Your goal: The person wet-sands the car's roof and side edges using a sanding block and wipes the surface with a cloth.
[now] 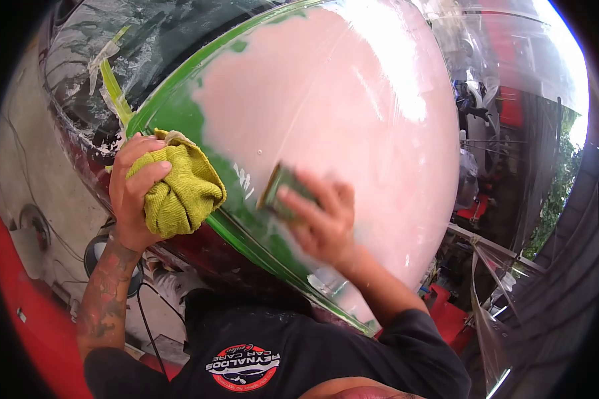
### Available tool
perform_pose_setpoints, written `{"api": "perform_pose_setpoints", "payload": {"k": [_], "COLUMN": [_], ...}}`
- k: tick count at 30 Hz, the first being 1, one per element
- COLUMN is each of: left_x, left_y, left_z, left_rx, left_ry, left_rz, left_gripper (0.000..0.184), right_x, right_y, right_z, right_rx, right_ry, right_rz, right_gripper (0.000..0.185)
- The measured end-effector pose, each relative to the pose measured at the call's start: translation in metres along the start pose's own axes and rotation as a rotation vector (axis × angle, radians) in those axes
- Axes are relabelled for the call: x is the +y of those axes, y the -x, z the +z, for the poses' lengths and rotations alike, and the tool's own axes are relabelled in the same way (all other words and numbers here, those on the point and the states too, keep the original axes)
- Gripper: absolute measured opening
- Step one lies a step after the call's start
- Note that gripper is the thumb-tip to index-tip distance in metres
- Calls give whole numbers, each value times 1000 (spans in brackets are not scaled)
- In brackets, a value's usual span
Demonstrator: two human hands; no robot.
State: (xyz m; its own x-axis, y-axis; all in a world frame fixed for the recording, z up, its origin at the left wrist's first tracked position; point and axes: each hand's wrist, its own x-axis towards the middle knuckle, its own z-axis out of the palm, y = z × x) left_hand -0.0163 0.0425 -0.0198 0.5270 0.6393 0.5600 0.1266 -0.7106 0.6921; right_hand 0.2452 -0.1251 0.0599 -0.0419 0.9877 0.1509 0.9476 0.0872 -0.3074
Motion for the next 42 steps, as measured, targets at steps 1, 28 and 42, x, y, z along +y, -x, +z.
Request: {"api": "perform_pose_setpoints", "payload": {"k": [1, 28, 42], "left_x": [0, -3, -1], "left_y": [0, 1, -2], "left_z": [0, -1, -2], "left_rx": [2, 8, 36], "left_ry": [-6, -12, -1], "left_rz": [1, -9, -1], "left_gripper": [72, 65, 61], "right_x": [-17, 20, -16], "right_y": [20, -99, -136], "right_z": [0, 25, 44], "right_rx": [-26, 20, 63], "right_ry": [-44, 19, 64], "right_rz": [-88, -224, -138], "right_gripper": [42, 43, 40]}}
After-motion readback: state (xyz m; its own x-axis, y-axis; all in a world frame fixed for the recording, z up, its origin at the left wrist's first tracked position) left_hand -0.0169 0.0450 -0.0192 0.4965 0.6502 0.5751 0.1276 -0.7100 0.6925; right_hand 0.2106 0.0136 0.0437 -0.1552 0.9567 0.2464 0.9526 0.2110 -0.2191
